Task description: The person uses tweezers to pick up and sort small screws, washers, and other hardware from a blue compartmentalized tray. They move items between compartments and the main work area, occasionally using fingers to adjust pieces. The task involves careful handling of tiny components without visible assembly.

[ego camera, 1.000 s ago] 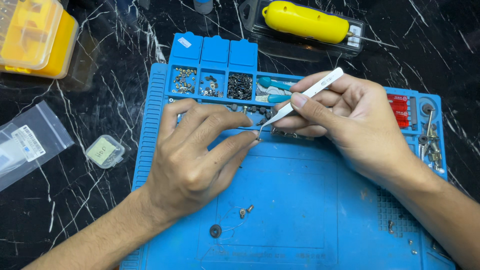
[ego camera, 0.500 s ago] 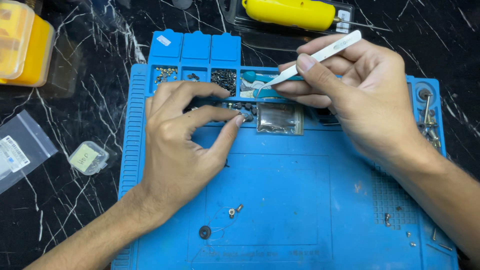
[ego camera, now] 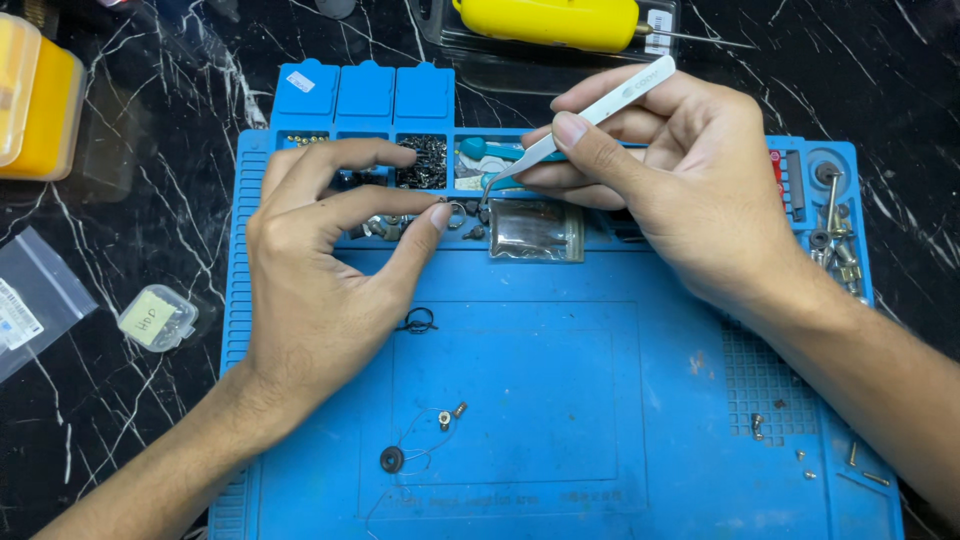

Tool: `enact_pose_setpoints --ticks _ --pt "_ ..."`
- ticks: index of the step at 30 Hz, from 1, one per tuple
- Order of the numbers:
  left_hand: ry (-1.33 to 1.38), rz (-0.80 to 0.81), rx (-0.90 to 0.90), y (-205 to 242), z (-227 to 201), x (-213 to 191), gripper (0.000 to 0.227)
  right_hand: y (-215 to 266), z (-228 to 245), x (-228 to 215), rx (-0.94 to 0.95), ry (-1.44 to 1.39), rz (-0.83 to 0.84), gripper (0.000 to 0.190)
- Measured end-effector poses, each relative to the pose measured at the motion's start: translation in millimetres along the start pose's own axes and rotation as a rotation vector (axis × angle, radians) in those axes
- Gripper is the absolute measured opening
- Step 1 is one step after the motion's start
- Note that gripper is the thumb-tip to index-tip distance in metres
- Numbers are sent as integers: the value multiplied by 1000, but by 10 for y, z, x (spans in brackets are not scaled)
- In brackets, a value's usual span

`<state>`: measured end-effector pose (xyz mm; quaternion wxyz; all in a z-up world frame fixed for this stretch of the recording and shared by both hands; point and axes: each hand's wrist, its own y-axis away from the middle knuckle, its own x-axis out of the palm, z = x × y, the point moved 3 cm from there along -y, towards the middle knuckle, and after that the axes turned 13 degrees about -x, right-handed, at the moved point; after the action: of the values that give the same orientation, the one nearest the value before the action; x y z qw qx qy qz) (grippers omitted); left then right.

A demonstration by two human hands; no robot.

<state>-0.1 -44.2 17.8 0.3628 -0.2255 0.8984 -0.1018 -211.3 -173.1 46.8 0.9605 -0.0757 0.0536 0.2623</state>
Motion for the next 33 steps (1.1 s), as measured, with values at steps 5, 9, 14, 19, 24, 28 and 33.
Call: enact_pose_setpoints --ticks 5,9,14,19,24,28,33 --pt "125 44 34 -25 -42 -60 3 -1 18 13 -7 5 5 27" --pt "245 96 75 -18 -132 -93 5 -6 -9 12 16 -19 -19 27" --pt "281 84 199 -2 -238 -115 5 -17 5 23 52 -16 -44 28" --pt "308 71 265 53 -294 -134 8 -15 -21 19 58 -39 -51 28" --pt "280 46 249 30 -308 -151 9 -17 -6 18 56 -33 -46 30" --pt "121 -21 186 -78 -141 -187 5 -16 -10 17 86 -44 -77 30" --pt "-333 -110 331 -200 54 -149 7 -26 -37 -6 34 -57 -47 28"
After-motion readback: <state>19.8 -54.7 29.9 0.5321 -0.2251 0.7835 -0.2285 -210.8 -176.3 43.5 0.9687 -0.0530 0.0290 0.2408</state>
